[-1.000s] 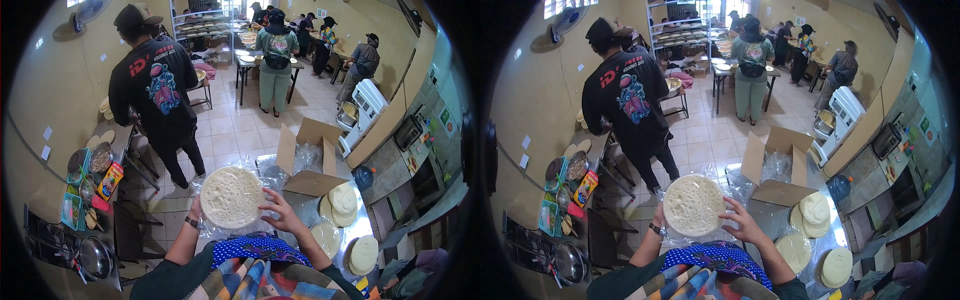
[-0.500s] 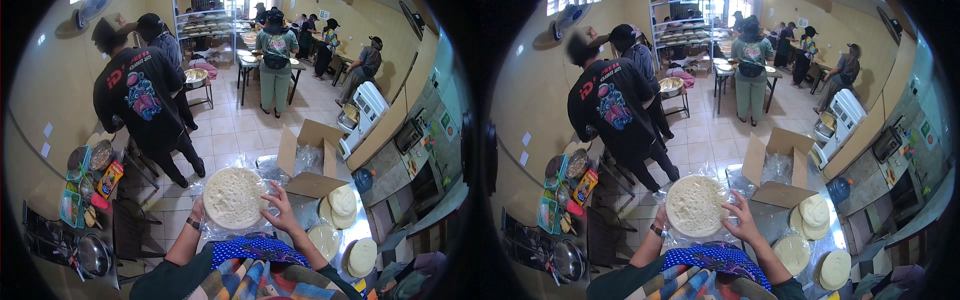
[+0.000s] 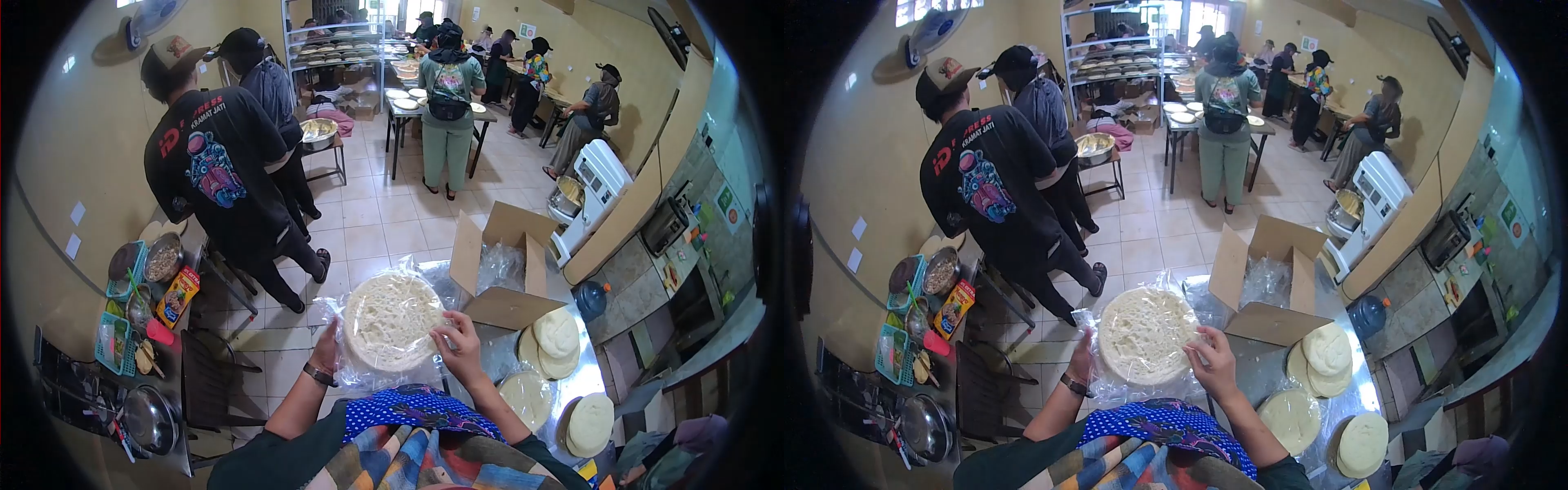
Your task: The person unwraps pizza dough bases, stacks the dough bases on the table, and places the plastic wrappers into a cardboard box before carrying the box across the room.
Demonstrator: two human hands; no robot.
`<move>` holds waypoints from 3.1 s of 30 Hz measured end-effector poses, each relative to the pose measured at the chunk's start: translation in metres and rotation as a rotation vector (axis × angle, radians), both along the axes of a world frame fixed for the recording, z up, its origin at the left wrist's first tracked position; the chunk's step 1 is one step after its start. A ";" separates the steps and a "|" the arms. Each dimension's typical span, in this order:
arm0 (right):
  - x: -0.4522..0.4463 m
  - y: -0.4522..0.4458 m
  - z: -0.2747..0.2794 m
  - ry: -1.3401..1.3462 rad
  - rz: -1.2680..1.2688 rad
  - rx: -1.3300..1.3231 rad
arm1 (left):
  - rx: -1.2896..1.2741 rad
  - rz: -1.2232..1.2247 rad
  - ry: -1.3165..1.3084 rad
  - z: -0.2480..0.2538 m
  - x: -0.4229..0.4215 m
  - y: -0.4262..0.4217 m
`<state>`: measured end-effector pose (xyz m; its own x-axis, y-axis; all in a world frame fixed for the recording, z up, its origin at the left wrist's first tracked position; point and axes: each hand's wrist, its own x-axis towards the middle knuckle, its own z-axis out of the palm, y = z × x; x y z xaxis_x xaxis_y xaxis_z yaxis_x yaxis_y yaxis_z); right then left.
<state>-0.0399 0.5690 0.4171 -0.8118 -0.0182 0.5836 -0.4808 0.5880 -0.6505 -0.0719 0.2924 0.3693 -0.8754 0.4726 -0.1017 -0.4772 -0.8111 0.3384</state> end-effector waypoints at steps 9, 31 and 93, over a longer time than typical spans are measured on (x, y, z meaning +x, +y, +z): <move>-0.011 0.035 -0.007 -0.401 -0.066 -1.032 | -0.416 -0.070 0.018 -0.008 0.002 -0.008; -0.008 0.039 -0.002 0.080 -0.306 0.240 | -0.606 -0.085 0.168 0.001 -0.005 -0.011; 0.074 0.150 0.021 -0.217 -0.198 -1.163 | -0.265 -0.273 0.239 0.023 -0.039 -0.002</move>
